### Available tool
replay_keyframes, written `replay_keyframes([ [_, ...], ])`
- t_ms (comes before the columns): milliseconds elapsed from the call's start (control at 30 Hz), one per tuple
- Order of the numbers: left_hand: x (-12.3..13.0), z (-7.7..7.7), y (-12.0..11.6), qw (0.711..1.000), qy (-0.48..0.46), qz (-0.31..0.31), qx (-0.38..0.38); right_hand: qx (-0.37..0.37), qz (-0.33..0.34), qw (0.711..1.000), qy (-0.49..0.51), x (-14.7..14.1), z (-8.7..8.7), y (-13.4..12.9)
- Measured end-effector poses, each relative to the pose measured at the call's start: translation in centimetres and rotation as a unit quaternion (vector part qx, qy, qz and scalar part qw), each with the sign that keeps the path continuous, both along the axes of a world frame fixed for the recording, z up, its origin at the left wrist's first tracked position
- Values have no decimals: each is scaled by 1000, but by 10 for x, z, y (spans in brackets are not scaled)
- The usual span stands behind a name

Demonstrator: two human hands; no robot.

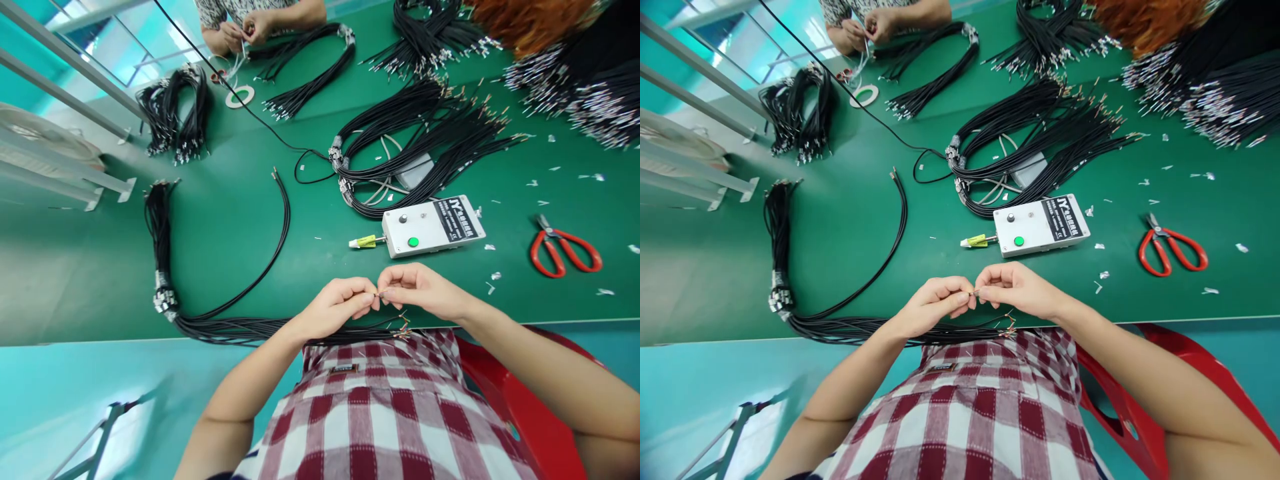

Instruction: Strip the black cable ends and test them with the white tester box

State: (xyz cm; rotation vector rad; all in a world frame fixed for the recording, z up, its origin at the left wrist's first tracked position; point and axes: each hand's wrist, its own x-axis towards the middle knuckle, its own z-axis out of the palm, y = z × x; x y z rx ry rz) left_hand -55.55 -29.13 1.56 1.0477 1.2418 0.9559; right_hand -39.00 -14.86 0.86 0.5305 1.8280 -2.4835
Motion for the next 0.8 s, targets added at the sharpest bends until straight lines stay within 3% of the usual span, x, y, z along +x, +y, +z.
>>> replay_keyframes([
  [133,13,-6,-4,991,58,109,43,-20,-72,997,0,3,-10,-13],
  [267,27,-13,0,972,143,114,148,-50,-83,995,-15,5,-15,-17],
  [467,34,-25,11,964,87,200,151,-20,-76,996,-49,7,-17,-21],
  [633,39,-34,12,965,-39,244,92,69,-62,995,-45,4,-17,-17],
  [733,43,-39,8,960,5,266,82,186,-58,979,-59,2,-14,-14],
  [800,44,-42,6,961,46,263,72,294,-54,951,-78,2,-11,-14],
])
